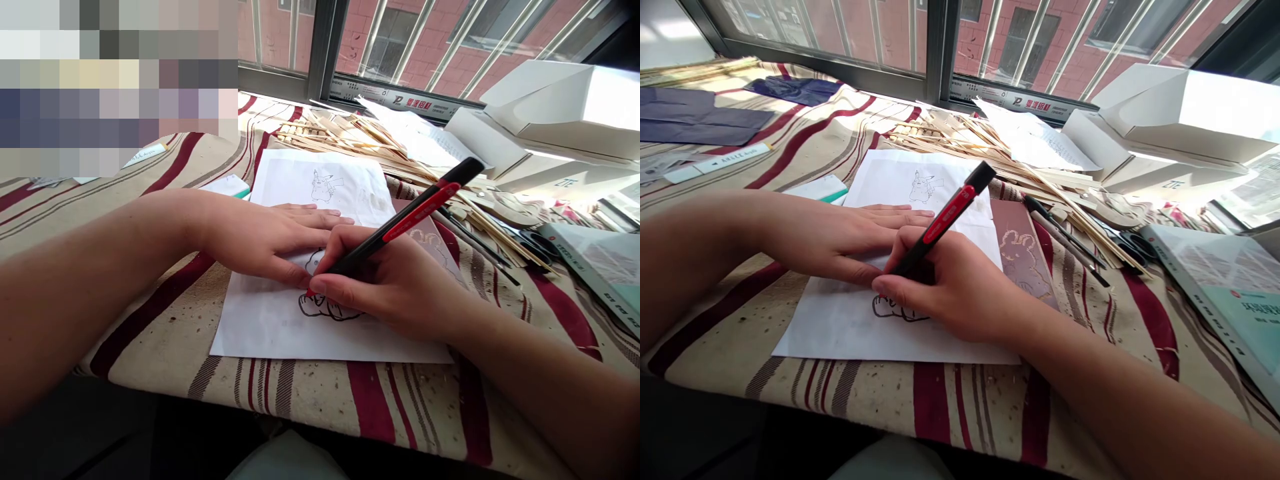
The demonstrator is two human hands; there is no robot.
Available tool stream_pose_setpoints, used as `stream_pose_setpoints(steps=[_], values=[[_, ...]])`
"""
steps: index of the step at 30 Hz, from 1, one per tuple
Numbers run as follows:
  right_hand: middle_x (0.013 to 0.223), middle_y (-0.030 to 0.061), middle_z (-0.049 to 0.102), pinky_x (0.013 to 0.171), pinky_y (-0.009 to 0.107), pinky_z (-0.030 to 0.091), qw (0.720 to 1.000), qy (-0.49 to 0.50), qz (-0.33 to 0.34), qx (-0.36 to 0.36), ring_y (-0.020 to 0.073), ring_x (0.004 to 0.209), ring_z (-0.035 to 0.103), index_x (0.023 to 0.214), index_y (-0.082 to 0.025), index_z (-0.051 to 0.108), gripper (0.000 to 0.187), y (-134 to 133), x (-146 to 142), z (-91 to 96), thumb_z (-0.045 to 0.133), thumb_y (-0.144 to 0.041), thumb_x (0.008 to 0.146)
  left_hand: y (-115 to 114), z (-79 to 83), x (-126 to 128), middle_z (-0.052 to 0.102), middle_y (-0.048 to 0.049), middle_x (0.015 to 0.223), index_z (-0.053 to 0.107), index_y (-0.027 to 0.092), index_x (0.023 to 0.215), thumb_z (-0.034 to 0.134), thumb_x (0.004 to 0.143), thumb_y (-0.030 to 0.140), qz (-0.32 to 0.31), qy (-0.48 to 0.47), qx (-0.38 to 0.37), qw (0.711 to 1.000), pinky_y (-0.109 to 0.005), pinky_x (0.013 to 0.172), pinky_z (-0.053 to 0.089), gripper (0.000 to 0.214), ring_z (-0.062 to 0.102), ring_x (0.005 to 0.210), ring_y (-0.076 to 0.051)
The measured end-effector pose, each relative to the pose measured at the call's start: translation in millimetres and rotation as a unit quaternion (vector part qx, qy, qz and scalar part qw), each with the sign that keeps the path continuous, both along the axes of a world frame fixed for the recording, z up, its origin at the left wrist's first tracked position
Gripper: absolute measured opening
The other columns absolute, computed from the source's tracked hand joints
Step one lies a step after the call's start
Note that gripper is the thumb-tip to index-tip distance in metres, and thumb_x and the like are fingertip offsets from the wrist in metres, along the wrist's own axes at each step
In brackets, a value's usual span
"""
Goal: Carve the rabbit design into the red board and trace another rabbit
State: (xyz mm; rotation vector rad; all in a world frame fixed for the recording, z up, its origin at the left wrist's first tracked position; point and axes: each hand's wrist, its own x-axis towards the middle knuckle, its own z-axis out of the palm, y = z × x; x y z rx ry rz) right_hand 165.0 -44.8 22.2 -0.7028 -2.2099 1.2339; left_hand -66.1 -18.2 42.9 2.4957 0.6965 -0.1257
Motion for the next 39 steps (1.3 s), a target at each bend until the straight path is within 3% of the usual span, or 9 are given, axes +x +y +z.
stream_pose_setpoints(steps=[6, 14, 22, 28, 31, 35, 39], values=[[0.084, -0.0002, 0.070, 0.067, 0.026, 0.047, 1.000, -0.006, 0.013, 0.000, 0.0136, 0.078, 0.063, 0.083, -0.019, 0.067, 0.016, -1.4, -1.0, 0.3, 0.078, -0.019, 0.094, 0.0, 0.0, -0.5, 0.028, -0.0038, 0.190, 0.068, 0.025, 0.150, 0.048, 0.108, 0.058, 0.014, 0.019, -0.001, 1.000, -0.049, 0.144, 0.017, 0.057, 0.018, 0.176, -0.034], [0.090, 0.0012, 0.072, 0.069, 0.027, 0.047, 1.000, -0.004, 0.006, 0.020, 0.0147, 0.082, 0.064, 0.083, -0.019, 0.067, 0.015, -1.4, -1.8, 0.9, 0.078, -0.019, 0.093, -0.2, -0.6, -1.2, 0.027, -0.0037, 0.190, 0.063, 0.025, 0.157, 0.049, 0.107, 0.058, 0.009, 0.020, -0.003, 1.000, -0.045, 0.145, 0.013, 0.062, 0.016, 0.177, -0.032], [0.072, -0.0039, 0.066, 0.065, 0.027, 0.048, 0.998, -0.002, 0.033, -0.047, 0.0127, 0.070, 0.061, 0.084, -0.020, 0.068, 0.015, -0.8, -0.8, 0.2, 0.079, -0.018, 0.093, 0.4, -1.8, -2.6, 0.016, -0.0015, 0.192, 0.036, 0.030, 0.178, 0.054, 0.104, 0.055, 0.023, 0.033, -0.002, 0.999, -0.051, 0.145, 0.013, 0.080, 0.010, 0.178, -0.034], [0.079, -0.0024, 0.067, 0.065, 0.026, 0.047, 1.000, -0.001, 0.012, 0.002, 0.0120, 0.073, 0.060, 0.083, -0.019, 0.068, 0.015, -1.9, -1.2, 0.8, 0.079, -0.017, 0.092, 0.3, -0.5, -1.6, 0.014, -0.0040, 0.193, 0.045, 0.025, 0.174, 0.047, 0.107, 0.059, 0.012, 0.039, 0.003, 0.999, -0.047, 0.145, 0.013, 0.075, 0.009, 0.179, -0.030], [0.078, -0.0016, 0.068, 0.065, 0.026, 0.048, 1.000, -0.006, 0.011, -0.015, 0.0137, 0.075, 0.063, 0.083, -0.020, 0.068, 0.015, -2.9, -1.2, 1.4, 0.079, -0.019, 0.093, 0.0, -0.6, -1.7, 0.017, -0.0019, 0.192, 0.055, 0.028, 0.167, 0.050, 0.106, 0.059, 0.016, 0.033, -0.001, 0.999, -0.049, 0.145, 0.014, 0.068, 0.011, 0.178, -0.033], [0.072, -0.0036, 0.067, 0.064, 0.026, 0.048, 0.998, -0.013, 0.030, -0.059, 0.0131, 0.071, 0.062, 0.085, -0.020, 0.067, 0.015, -2.8, -0.3, 2.4, 0.080, -0.020, 0.093, 0.1, -1.5, -3.0, 0.018, 0.0008, 0.192, 0.051, 0.032, 0.170, 0.055, 0.104, 0.053, 0.024, 0.033, -0.002, 0.999, -0.051, 0.145, 0.014, 0.069, 0.011, 0.178, -0.033], [0.070, -0.0047, 0.064, 0.060, 0.025, 0.045, 0.998, -0.016, 0.035, -0.043, 0.0116, 0.066, 0.058, 0.087, -0.020, 0.069, 0.013, -1.4, 1.1, 2.4, 0.081, -0.019, 0.093, 0.4, -1.3, -3.3, 0.017, -0.0009, 0.192, 0.047, 0.031, 0.172, 0.053, 0.105, 0.055, 0.022, 0.034, -0.003, 0.999, -0.053, 0.144, 0.014, 0.071, 0.011, 0.178, -0.034]])
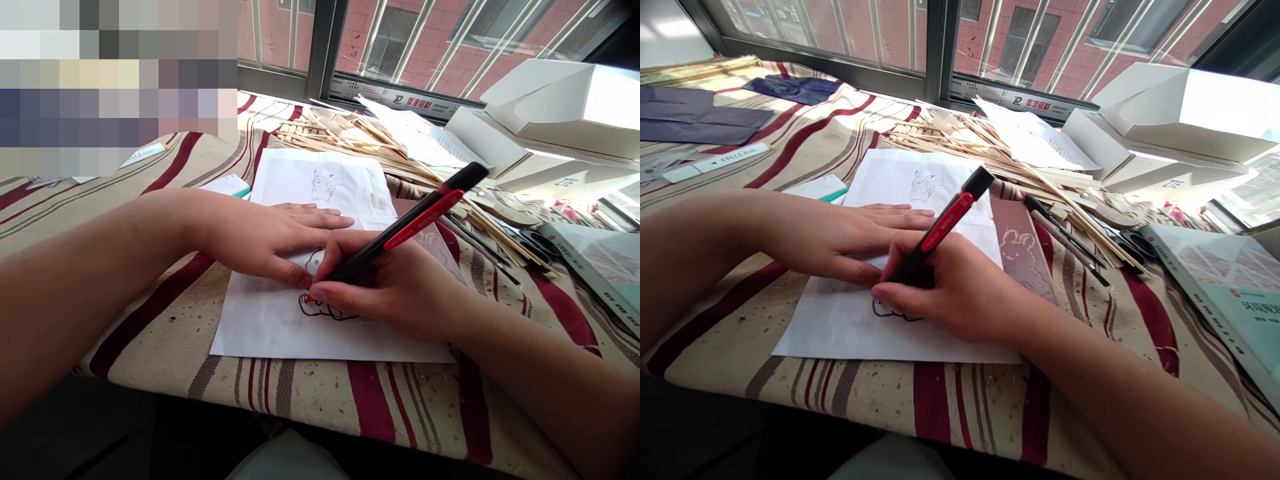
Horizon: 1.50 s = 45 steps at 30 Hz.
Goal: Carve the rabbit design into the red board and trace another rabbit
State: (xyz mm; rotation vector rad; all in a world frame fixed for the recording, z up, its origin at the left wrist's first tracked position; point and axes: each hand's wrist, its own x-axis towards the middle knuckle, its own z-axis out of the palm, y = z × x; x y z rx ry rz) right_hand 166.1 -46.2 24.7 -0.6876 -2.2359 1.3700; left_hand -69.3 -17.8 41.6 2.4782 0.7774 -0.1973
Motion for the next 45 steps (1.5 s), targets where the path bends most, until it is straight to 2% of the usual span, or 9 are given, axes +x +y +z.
stream_pose_setpoints(steps=[7, 12, 21, 26, 29, 32, 35, 38, 45], values=[[0.073, -0.0045, 0.064, 0.059, 0.023, 0.046, 0.997, 0.054, -0.012, -0.060, 0.0109, 0.069, 0.060, 0.085, -0.020, 0.064, 0.021, 2.6, 4.5, -2.1, 0.084, -0.019, 0.092, -3.4, -0.9, 3.9, 0.028, -0.0034, 0.190, 0.061, 0.026, 0.160, 0.052, 0.107, 0.049, -0.007, -0.020, 0.021, 1.000, -0.044, 0.144, 0.016, 0.059, 0.020, 0.176, -0.033], [0.073, -0.0049, 0.065, 0.063, 0.025, 0.047, 0.999, 0.015, 0.027, -0.030, 0.0106, 0.068, 0.058, 0.086, -0.019, 0.064, 0.016, -0.2, 6.3, -0.5, 0.079, -0.016, 0.090, -2.3, -2.6, 1.3, 0.014, -0.0054, 0.193, 0.038, 0.030, 0.177, 0.049, 0.107, 0.057, 0.004, 0.017, 0.029, 0.999, -0.053, 0.144, 0.015, 0.075, 0.014, 0.178, -0.034], [0.067, -0.0063, 0.060, 0.057, 0.024, 0.043, 0.998, 0.006, 0.025, -0.055, 0.0096, 0.063, 0.054, 0.082, -0.020, 0.061, 0.018, 0.2, 4.3, 1.9, 0.076, -0.013, 0.088, -2.0, -2.8, 1.5, 0.014, -0.0099, 0.193, 0.033, 0.024, 0.179, 0.045, 0.110, 0.056, -0.002, 0.012, 0.022, 1.000, -0.053, 0.143, 0.018, 0.078, 0.015, 0.177, -0.035], [0.063, -0.0092, 0.056, 0.052, 0.022, 0.041, 0.994, 0.037, 0.026, -0.102, 0.0076, 0.056, 0.049, 0.080, -0.020, 0.058, 0.022, 1.8, 2.8, -0.1, 0.077, -0.011, 0.085, -4.7, -2.3, 5.8, 0.032, -0.0079, 0.186, 0.062, 0.025, 0.153, 0.049, 0.109, 0.047, -0.006, -0.018, 0.042, 0.999, -0.044, 0.139, 0.027, 0.050, 0.038, 0.165, -0.031], [0.065, -0.0087, 0.058, 0.054, 0.022, 0.042, 0.996, 0.039, 0.020, -0.082, 0.0077, 0.058, 0.051, 0.079, -0.020, 0.058, 0.022, 2.8, 3.5, -0.9, 0.077, -0.010, 0.085, -6.7, -6.3, 13.3, 0.057, -0.0104, 0.162, 0.070, 0.025, 0.133, 0.048, 0.108, 0.044, 0.019, -0.053, 0.089, 0.994, -0.046, 0.131, 0.036, 0.038, 0.053, 0.145, -0.031], [0.065, -0.0082, 0.059, 0.055, 0.023, 0.043, 0.996, 0.039, 0.021, -0.081, 0.0081, 0.058, 0.051, 0.079, -0.020, 0.058, 0.021, 2.9, 3.3, -2.0, 0.076, -0.011, 0.086, -7.1, -13.9, 19.7, 0.065, -0.0132, 0.138, 0.074, 0.022, 0.116, 0.044, 0.108, 0.042, 0.029, -0.094, 0.116, 0.988, -0.048, 0.124, 0.043, 0.037, 0.056, 0.132, -0.032], [0.065, -0.0071, 0.060, 0.053, 0.024, 0.042, 0.996, 0.035, 0.018, -0.076, 0.0085, 0.058, 0.051, 0.079, -0.021, 0.059, 0.019, 2.2, 2.1, -3.5, 0.074, -0.014, 0.088, -4.9, -22.1, 21.6, 0.059, -0.0132, 0.159, 0.075, 0.021, 0.129, 0.039, 0.112, 0.040, 0.008, -0.121, 0.084, 0.989, -0.046, 0.134, 0.037, 0.043, 0.051, 0.149, -0.032], [0.066, -0.0060, 0.062, 0.051, 0.024, 0.041, 0.997, 0.035, 0.012, -0.061, 0.0092, 0.059, 0.051, 0.080, -0.021, 0.060, 0.018, 1.4, 1.8, -4.6, 0.073, -0.015, 0.089, -1.5, -27.7, 21.3, 0.041, -0.0087, 0.183, 0.062, 0.021, 0.156, 0.035, 0.114, 0.043, 0.005, -0.104, 0.067, 0.992, -0.047, 0.144, 0.018, 0.055, 0.030, 0.172, -0.031], [0.068, -0.0049, 0.063, 0.056, 0.026, 0.044, 0.999, 0.026, 0.024, -0.027, 0.0103, 0.062, 0.054, 0.081, -0.021, 0.061, 0.016, 2.0, 3.2, -5.3, 0.071, -0.019, 0.093, 3.2, -28.9, 20.5, 0.029, -0.0058, 0.189, 0.047, 0.016, 0.172, 0.023, 0.115, 0.046, -0.013, -0.063, 0.088, 0.994, -0.036, 0.145, 0.005, 0.069, 0.018, 0.177, -0.023]])
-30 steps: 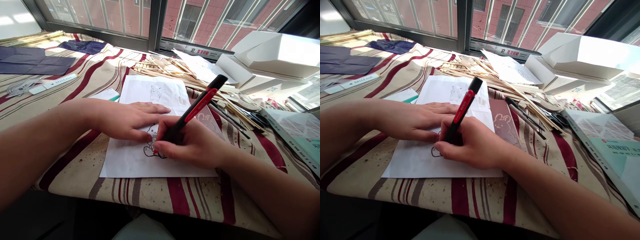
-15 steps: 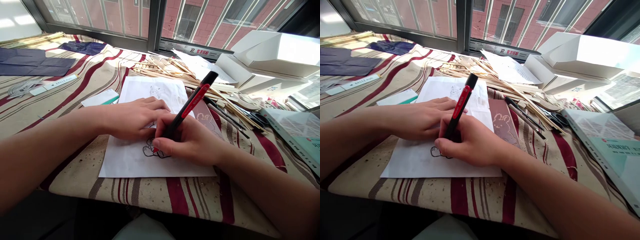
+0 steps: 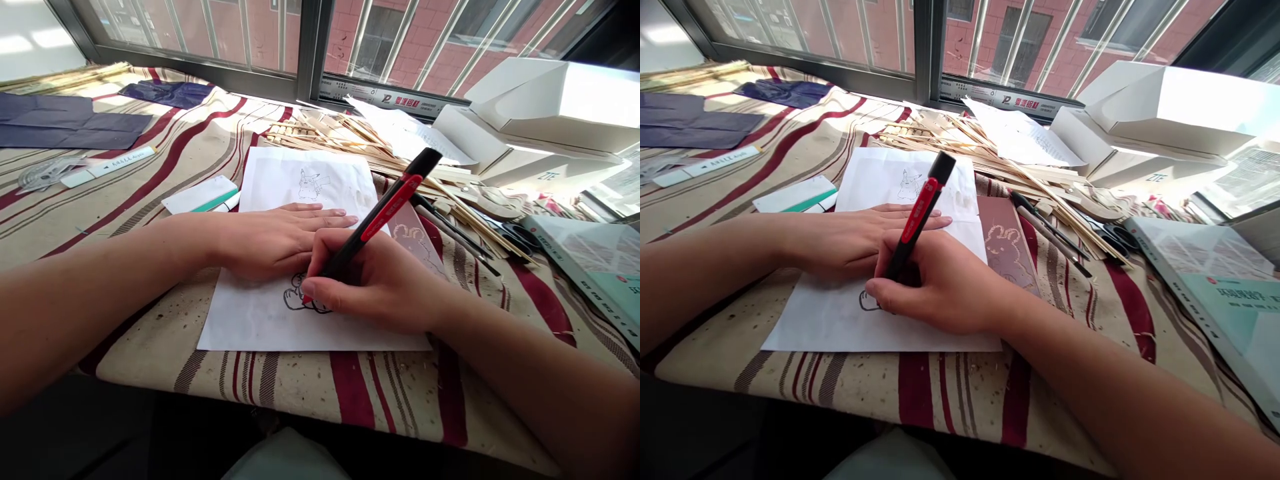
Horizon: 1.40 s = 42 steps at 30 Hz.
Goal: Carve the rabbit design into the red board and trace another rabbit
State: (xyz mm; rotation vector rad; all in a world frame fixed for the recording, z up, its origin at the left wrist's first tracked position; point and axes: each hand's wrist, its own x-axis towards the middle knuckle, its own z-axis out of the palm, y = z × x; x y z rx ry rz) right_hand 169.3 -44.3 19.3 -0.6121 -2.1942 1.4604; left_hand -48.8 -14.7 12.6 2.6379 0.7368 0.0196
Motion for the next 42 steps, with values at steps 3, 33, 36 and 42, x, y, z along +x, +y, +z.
stream_pose_setpoints(steps=[3, 33, 36, 42], values=[[0.069, -0.0045, 0.064, 0.060, 0.026, 0.047, 1.000, -0.006, 0.001, 0.012, 0.0110, 0.066, 0.057, 0.081, -0.021, 0.061, 0.017, -0.1, 0.8, 0.1, 0.070, -0.019, 0.094, 1.0, 0.2, -0.5, 0.027, -0.0073, 0.189, 0.048, 0.013, 0.173, 0.024, 0.115, 0.044, -0.009, 0.002, 0.005, 1.000, -0.036, 0.145, 0.006, 0.070, 0.018, 0.178, -0.024], [0.071, -0.0043, 0.062, 0.062, 0.028, 0.045, 0.999, -0.031, 0.020, 0.025, 0.0116, 0.067, 0.054, 0.080, -0.022, 0.059, 0.019, 1.5, 3.0, 6.2, 0.072, -0.020, 0.094, 1.2, 3.8, -0.7, 0.019, -0.0054, 0.191, 0.042, 0.018, 0.176, 0.031, 0.113, 0.046, -0.006, 0.016, -0.013, 1.000, -0.042, 0.145, 0.006, 0.069, 0.018, 0.178, -0.028], [0.071, -0.0046, 0.062, 0.064, 0.028, 0.045, 0.998, -0.031, 0.026, 0.043, 0.0117, 0.068, 0.054, 0.079, -0.022, 0.058, 0.020, 2.5, 3.5, 7.5, 0.071, -0.017, 0.092, 1.6, 4.9, -0.8, 0.020, -0.0047, 0.191, 0.047, 0.021, 0.173, 0.033, 0.113, 0.044, -0.004, 0.015, -0.018, 1.000, -0.044, 0.145, 0.008, 0.066, 0.019, 0.177, -0.030], [0.070, -0.0053, 0.060, 0.064, 0.027, 0.045, 0.996, -0.036, 0.041, 0.070, 0.0110, 0.068, 0.052, 0.077, -0.022, 0.055, 0.021, 3.6, 3.8, 9.4, 0.069, -0.014, 0.091, 0.9, 7.4, 0.4, 0.025, -0.0030, 0.190, 0.057, 0.025, 0.166, 0.034, 0.114, 0.045, -0.006, 0.015, -0.024, 1.000, -0.047, 0.145, 0.009, 0.061, 0.019, 0.177, -0.031]])
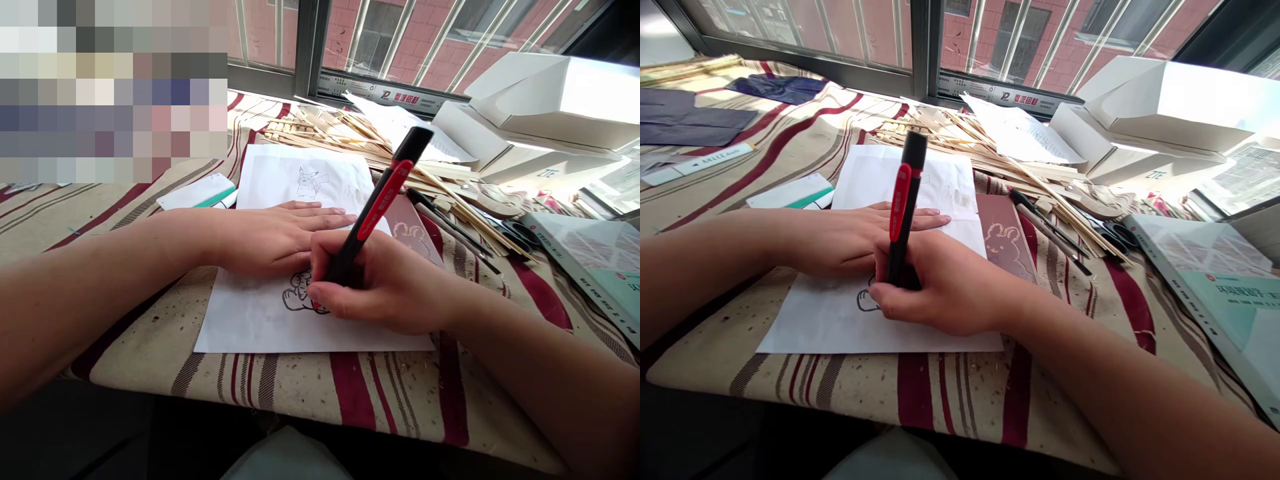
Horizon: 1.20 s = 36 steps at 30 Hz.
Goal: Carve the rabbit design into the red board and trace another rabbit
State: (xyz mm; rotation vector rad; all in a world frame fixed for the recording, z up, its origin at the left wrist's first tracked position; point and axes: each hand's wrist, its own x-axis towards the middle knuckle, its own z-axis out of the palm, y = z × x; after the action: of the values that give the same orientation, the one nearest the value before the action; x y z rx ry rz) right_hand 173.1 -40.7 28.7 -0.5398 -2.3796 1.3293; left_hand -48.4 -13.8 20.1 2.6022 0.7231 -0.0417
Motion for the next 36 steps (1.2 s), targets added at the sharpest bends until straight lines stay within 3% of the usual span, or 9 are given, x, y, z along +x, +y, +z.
stream_pose_setpoints(steps=[4, 7, 9, 12, 15, 18, 22, 36], values=[[0.069, -0.0056, 0.059, 0.058, 0.027, 0.042, 0.998, 0.036, -0.003, -0.041, 0.0103, 0.065, 0.051, 0.079, -0.022, 0.057, 0.023, 3.5, 2.9, -5.2, 0.074, -0.014, 0.092, -0.5, -1.2, -1.1, 0.041, -0.0064, 0.184, 0.064, 0.021, 0.158, 0.033, 0.114, 0.044, -0.012, -0.011, 0.011, 1.000, -0.045, 0.145, 0.008, 0.059, 0.023, 0.176, -0.029], [0.067, -0.0070, 0.059, 0.053, 0.026, 0.041, 0.985, 0.118, -0.062, -0.111, 0.0093, 0.059, 0.052, 0.083, -0.023, 0.056, 0.029, 5.2, 7.1, -5.6, 0.084, -0.023, 0.094, -1.0, -1.8, -1.7, 0.055, -0.0075, 0.175, 0.074, 0.022, 0.140, 0.033, 0.114, 0.041, -0.026, -0.023, 0.019, 0.999, -0.046, 0.146, 0.008, 0.052, 0.028, 0.174, -0.028], [0.067, -0.0075, 0.059, 0.052, 0.026, 0.042, 0.980, 0.125, -0.095, -0.122, 0.0089, 0.057, 0.052, 0.085, -0.023, 0.057, 0.032, 3.0, 10.3, -0.9, 0.088, -0.027, 0.094, -0.9, -2.1, -1.7, 0.050, -0.0083, 0.178, 0.074, 0.020, 0.136, 0.032, 0.114, 0.042, -0.026, -0.024, 0.023, 0.999, -0.046, 0.146, 0.009, 0.052, 0.025, 0.175, -0.028], [0.074, -0.0049, 0.066, 0.056, 0.026, 0.045, 0.987, 0.094, -0.102, -0.076, 0.0098, 0.064, 0.059, 0.087, -0.021, 0.064, 0.027, -4.2, 15.0, 7.4, 0.090, -0.024, 0.092, -0.2, -3.7, -1.6, 0.041, -0.0041, 0.184, 0.071, 0.023, 0.146, 0.030, 0.115, 0.043, -0.027, -0.008, 0.020, 0.999, -0.045, 0.146, 0.005, 0.055, 0.013, 0.178, -0.025], [0.079, -0.0025, 0.070, 0.062, 0.025, 0.048, 0.993, 0.072, -0.099, 0.002, 0.0101, 0.071, 0.061, 0.084, -0.019, 0.068, 0.020, -10.1, 19.6, 6.0, 0.087, -0.015, 0.089, 0.6, -6.4, -2.4, 0.030, -0.0021, 0.189, 0.056, 0.026, 0.167, 0.032, 0.115, 0.042, -0.017, 0.005, 0.028, 0.999, -0.044, 0.145, 0.004, 0.059, 0.012, 0.179, -0.023], [0.074, -0.0027, 0.069, 0.059, 0.023, 0.047, 0.990, 0.059, -0.126, 0.010, 0.0098, 0.067, 0.059, 0.079, -0.019, 0.063, 0.021, -11.1, 22.8, -3.7, 0.081, -0.014, 0.090, 0.6, -8.2, -3.5, 0.018, -0.0056, 0.191, 0.041, 0.024, 0.177, 0.035, 0.114, 0.042, -0.008, 0.004, 0.044, 0.999, -0.046, 0.145, 0.008, 0.066, 0.017, 0.178, -0.025], [0.068, -0.0034, 0.067, 0.053, 0.023, 0.044, 0.991, 0.028, -0.133, 0.010, 0.0095, 0.060, 0.055, 0.080, -0.020, 0.063, 0.019, -10.4, 23.5, -10.4, 0.078, -0.019, 0.090, -0.2, -7.5, -3.5, 0.018, -0.0052, 0.191, 0.038, 0.022, 0.179, 0.036, 0.113, 0.040, -0.007, 0.006, 0.045, 0.999, -0.047, 0.145, 0.009, 0.068, 0.019, 0.177, -0.028], [0.070, -0.0028, 0.067, 0.055, 0.024, 0.045, 0.993, 0.009, -0.119, 0.001, 0.0104, 0.062, 0.055, 0.081, -0.020, 0.063, 0.017, -11.5, 24.1, -6.9, 0.077, -0.020, 0.091, -1.5, -5.2, -1.5, 0.014, -0.0006, 0.191, 0.035, 0.022, 0.180, 0.033, 0.111, 0.042, -0.002, 0.024, 0.045, 0.999, -0.041, 0.145, 0.003, 0.071, 0.015, 0.178, -0.024]])
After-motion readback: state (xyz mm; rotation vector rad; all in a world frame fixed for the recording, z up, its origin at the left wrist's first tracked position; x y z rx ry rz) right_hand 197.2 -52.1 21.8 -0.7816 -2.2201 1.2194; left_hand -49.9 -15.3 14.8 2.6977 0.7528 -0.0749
